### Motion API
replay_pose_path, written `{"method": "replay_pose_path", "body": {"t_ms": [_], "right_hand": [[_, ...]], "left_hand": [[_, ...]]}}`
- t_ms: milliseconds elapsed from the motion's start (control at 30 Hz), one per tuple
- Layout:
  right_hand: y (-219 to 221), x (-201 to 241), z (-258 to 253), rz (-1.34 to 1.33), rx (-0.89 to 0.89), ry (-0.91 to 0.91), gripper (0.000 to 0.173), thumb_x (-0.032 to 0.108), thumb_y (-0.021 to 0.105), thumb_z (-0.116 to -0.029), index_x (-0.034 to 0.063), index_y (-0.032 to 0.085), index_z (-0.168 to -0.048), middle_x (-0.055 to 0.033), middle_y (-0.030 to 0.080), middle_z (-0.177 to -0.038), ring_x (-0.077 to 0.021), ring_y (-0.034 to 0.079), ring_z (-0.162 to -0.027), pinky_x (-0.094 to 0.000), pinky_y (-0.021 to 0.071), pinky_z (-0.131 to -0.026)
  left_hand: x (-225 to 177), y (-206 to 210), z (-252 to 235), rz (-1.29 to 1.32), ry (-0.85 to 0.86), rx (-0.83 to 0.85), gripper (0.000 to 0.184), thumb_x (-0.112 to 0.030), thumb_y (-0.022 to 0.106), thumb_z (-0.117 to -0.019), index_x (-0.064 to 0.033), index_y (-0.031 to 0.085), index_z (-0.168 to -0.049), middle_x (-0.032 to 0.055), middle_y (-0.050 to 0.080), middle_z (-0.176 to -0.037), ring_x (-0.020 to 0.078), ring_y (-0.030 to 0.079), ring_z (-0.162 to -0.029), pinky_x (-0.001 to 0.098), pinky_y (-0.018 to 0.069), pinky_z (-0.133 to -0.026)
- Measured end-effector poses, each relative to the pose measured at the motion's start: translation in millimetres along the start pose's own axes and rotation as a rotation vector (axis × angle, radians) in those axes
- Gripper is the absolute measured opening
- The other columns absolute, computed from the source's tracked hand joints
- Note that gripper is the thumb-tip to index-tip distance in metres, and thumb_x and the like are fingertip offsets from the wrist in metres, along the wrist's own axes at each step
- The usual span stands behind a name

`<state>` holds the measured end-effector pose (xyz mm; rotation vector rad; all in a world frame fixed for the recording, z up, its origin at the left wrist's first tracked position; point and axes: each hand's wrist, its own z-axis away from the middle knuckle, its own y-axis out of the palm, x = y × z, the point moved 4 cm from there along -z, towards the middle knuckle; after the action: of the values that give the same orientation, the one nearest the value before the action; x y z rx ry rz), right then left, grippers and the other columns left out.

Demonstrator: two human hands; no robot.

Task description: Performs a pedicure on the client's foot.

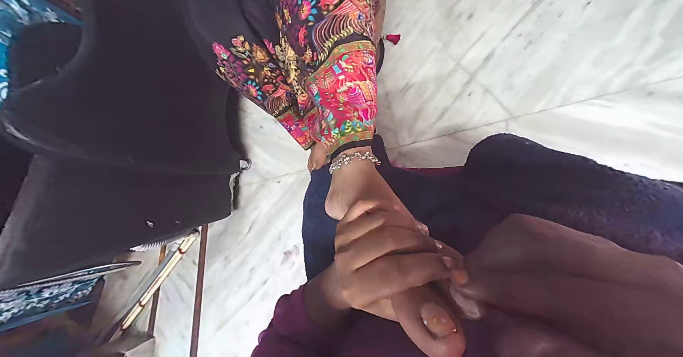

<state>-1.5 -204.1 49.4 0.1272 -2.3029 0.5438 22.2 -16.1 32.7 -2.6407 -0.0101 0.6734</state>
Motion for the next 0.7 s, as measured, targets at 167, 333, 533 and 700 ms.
{"method": "replay_pose_path", "body": {"t_ms": [167,333,533,700], "right_hand": [[6,-1,0,0.014,-0.02,-0.016,0.013,0.011,0.064,-0.1012,0.0078,0.07,-0.112,-0.0051,0.062,-0.101,-0.0073,0.058,-0.097,-0.0139,0.0476,-0.086],[2,3,3,0.152,-0.058,-0.192,0.009,0.004,0.065,-0.098,0.0018,0.067,-0.106,-0.0107,0.062,-0.095,-0.0163,0.059,-0.089,-0.0225,0.0487,-0.085],[2,4,5,0.166,-0.085,-0.248,0.008,0.005,0.064,-0.0981,0.0015,0.069,-0.105,-0.0115,0.063,-0.096,-0.019,0.06,-0.091,-0.0256,0.0493,-0.088],[13,1,1,0.13,-0.048,-0.237,0.013,0.004,0.063,-0.0987,0.0039,0.067,-0.112,-0.0097,0.061,-0.1,-0.0172,0.059,-0.095,-0.0251,0.0491,-0.089]], "left_hand": [[2,-2,2,-0.001,0.009,0.005,0.046,-0.046,0.043,-0.1074,-0.0108,0.069,-0.095,0.0019,0.071,-0.089,0.0139,0.067,-0.091,0.0301,0.0505,-0.093],[2,-1,3,0.019,0.016,-0.002,0.046,-0.045,0.041,-0.108,-0.0101,0.07,-0.098,0.0019,0.071,-0.091,0.0142,0.067,-0.093,0.0303,0.0503,-0.093],[3,-3,5,0.041,0.024,-0.005,0.046,-0.045,0.041,-0.1082,-0.0097,0.07,-0.099,0.0023,0.071,-0.092,0.0145,0.067,-0.094,0.0308,0.0499,-0.095],[2,-6,4,0.039,0.01,-0.002,0.045,-0.045,0.044,-0.1074,-0.0095,0.069,-0.098,0.0026,0.071,-0.091,0.0145,0.066,-0.094,0.0307,0.0498,-0.095]]}}
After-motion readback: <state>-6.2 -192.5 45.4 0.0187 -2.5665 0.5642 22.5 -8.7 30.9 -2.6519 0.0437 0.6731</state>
